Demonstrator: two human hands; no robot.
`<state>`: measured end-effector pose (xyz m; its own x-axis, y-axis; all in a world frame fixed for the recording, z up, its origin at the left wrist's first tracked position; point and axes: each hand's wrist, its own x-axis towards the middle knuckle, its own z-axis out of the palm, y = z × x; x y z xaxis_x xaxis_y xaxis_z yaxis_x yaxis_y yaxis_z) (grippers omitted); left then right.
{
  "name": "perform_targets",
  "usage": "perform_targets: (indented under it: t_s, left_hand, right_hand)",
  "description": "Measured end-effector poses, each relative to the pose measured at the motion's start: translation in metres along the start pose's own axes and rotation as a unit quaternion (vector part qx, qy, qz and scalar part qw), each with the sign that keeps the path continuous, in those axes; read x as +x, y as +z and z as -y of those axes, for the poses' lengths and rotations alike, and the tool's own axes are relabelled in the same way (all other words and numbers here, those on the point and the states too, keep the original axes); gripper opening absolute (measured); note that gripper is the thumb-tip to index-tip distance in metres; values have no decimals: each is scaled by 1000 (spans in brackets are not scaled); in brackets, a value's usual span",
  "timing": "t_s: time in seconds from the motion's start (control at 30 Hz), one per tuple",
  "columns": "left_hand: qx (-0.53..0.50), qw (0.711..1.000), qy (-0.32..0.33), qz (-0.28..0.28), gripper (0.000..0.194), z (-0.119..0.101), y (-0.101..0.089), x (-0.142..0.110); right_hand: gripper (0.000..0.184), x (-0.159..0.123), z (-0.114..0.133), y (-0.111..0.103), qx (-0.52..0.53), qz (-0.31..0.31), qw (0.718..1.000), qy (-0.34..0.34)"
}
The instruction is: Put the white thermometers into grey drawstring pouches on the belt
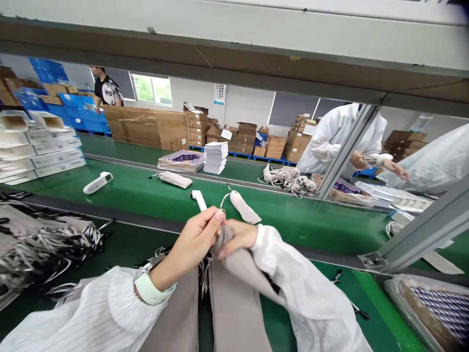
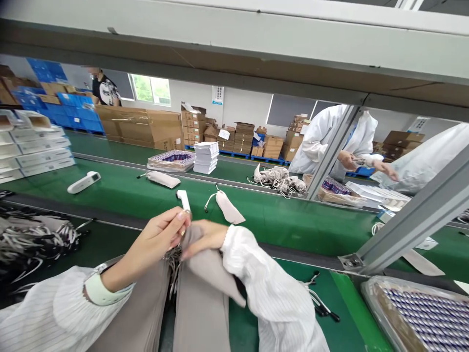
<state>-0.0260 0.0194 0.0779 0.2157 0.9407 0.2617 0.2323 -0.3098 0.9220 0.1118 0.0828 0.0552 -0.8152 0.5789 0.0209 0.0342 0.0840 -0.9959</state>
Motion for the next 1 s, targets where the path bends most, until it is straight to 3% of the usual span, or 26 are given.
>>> perform_targets:
  t_s: [0.07,0.1,0.17,0.2,0.27,0.33,0.4,0.5,0.57,0.63,0.73,0.8,0.9,1.0]
  left_hand:
    - [77,995,22,67,21,6,2,-3]
    - [122,985,25,120,18,11,4,-5]
    - [220,954,22,205,23,20,9,-9]
    - [264,939,24,219,26,25,12,-11]
    - [328,920,34,212,27,33,17,-14]
    - [350,913,43,206,28,37,21,-15]
    - [355,910,52,206,27,38,23,-17]
    - [376,908,73,169,26,37,27,-22]
    - [398,902,85,145,24,35,29,-25]
    - [425,892,86,130,20,34,32,-27]
    - [464,872,85,134,11,34,34,-27]
    - [480,861,87,144,5,36,34,-27]
    - [491,854,96,141,2,34,32,-27]
    - [465,861,103,178,5,22,27,-31]
  right_hand:
    - [33,-4,3,-27,-25,-172,983,-54]
    - [34,-10,6,-45,-47,-301,951,-58]
    - [41,-27,10,-82,-107,-562,820,-16]
    - [49,-36,9,-98,-134,-634,762,13]
    - [61,-55,2,-120,-226,-681,685,127]
    - [63,-68,-14,-131,-327,-637,644,268]
    - [55,-73,-33,-134,-390,-575,620,364]
    - [52,-63,-51,-128,-420,-544,618,381]
    - [56,-47,-54,-116,-472,-521,616,355]
    - [55,-28,-56,-98,-549,-444,651,279]
    - [50,3,-65,-66,-616,-272,723,154]
    - [49,20,-76,-50,-609,-212,754,128]
    - [50,38,-89,-43,-582,-194,781,118]
    - [59,51,-92,-48,-510,-241,818,111]
